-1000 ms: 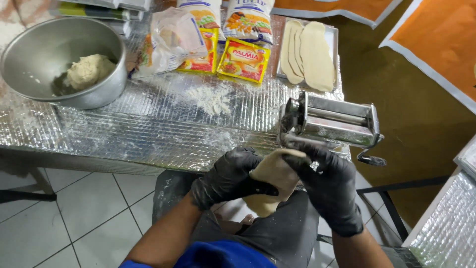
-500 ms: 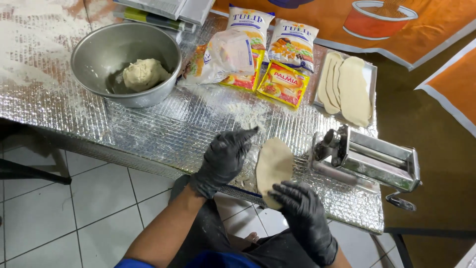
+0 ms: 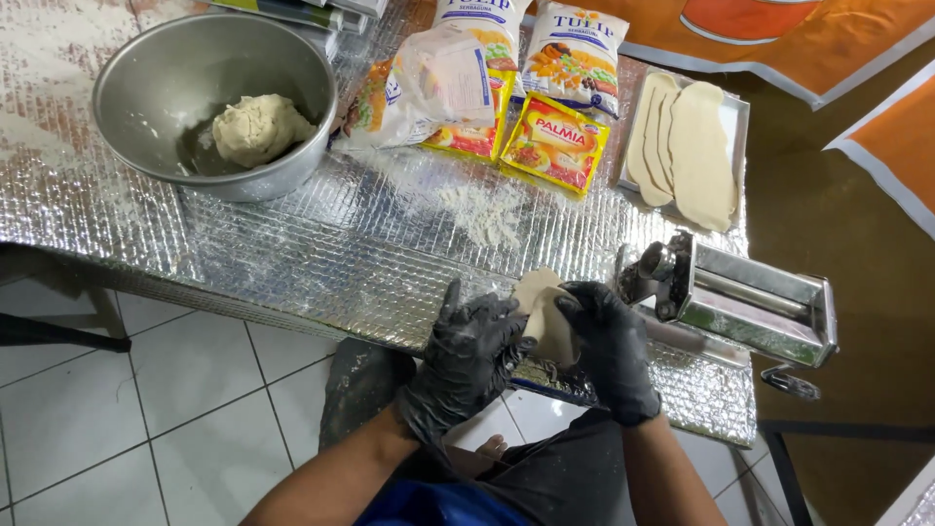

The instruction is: Kneading and rolling out dough using a manual pasta machine to create thin sheets.

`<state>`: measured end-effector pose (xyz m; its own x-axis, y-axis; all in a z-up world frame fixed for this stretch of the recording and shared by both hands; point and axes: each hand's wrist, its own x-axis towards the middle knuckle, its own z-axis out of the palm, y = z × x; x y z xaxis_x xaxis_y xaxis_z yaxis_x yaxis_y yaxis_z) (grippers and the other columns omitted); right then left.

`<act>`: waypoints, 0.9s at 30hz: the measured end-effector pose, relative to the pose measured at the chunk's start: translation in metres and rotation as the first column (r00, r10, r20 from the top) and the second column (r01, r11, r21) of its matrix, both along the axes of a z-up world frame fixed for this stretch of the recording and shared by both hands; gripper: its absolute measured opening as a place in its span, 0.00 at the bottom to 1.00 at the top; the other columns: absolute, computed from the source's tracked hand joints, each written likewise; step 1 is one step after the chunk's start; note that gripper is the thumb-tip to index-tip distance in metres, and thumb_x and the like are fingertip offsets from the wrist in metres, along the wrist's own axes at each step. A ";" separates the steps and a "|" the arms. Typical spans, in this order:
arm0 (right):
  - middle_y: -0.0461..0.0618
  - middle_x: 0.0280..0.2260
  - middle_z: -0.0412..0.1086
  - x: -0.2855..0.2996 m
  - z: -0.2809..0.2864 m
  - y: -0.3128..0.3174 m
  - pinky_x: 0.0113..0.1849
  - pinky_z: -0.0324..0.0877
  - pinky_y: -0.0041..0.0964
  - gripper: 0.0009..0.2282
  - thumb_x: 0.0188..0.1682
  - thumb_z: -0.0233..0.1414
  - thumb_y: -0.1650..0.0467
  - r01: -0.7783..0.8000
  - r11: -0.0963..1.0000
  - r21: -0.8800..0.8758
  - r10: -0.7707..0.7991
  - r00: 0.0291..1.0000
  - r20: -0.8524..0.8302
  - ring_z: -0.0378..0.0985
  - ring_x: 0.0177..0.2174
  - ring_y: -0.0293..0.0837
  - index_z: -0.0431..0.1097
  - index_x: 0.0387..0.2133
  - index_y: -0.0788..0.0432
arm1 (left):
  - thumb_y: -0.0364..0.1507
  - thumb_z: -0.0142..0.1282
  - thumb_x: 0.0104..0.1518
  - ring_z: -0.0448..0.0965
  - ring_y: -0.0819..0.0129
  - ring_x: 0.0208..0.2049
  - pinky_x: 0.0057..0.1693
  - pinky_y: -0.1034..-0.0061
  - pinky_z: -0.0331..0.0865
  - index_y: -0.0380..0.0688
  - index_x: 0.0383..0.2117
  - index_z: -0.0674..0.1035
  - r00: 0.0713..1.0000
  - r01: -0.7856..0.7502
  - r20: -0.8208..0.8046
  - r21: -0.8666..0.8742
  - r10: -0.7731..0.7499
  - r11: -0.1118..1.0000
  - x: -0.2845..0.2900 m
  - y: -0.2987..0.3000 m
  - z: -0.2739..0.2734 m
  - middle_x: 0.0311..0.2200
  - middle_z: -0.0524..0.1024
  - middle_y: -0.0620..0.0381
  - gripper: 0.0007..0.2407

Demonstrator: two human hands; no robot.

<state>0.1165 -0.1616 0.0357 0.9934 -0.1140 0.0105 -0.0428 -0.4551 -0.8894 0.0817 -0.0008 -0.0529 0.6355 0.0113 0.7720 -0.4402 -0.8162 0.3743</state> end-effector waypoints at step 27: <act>0.61 0.72 0.41 0.001 -0.059 -0.016 0.67 0.27 0.56 0.35 0.58 0.25 0.51 -0.200 0.434 -0.879 0.669 0.724 0.166 0.41 0.70 0.54 0.42 0.71 0.62 | 0.43 0.42 0.67 0.54 0.39 0.71 0.76 0.53 0.44 0.24 0.66 0.59 0.954 0.129 -0.297 0.334 -0.026 0.934 -0.052 -0.039 -0.005 0.69 0.55 0.30 0.31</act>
<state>0.1174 -0.1781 -0.0229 0.7353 0.6217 0.2697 0.6468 -0.7626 -0.0055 0.0301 -0.0400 -0.0583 0.8157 -0.2817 0.5052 -0.4248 -0.8845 0.1928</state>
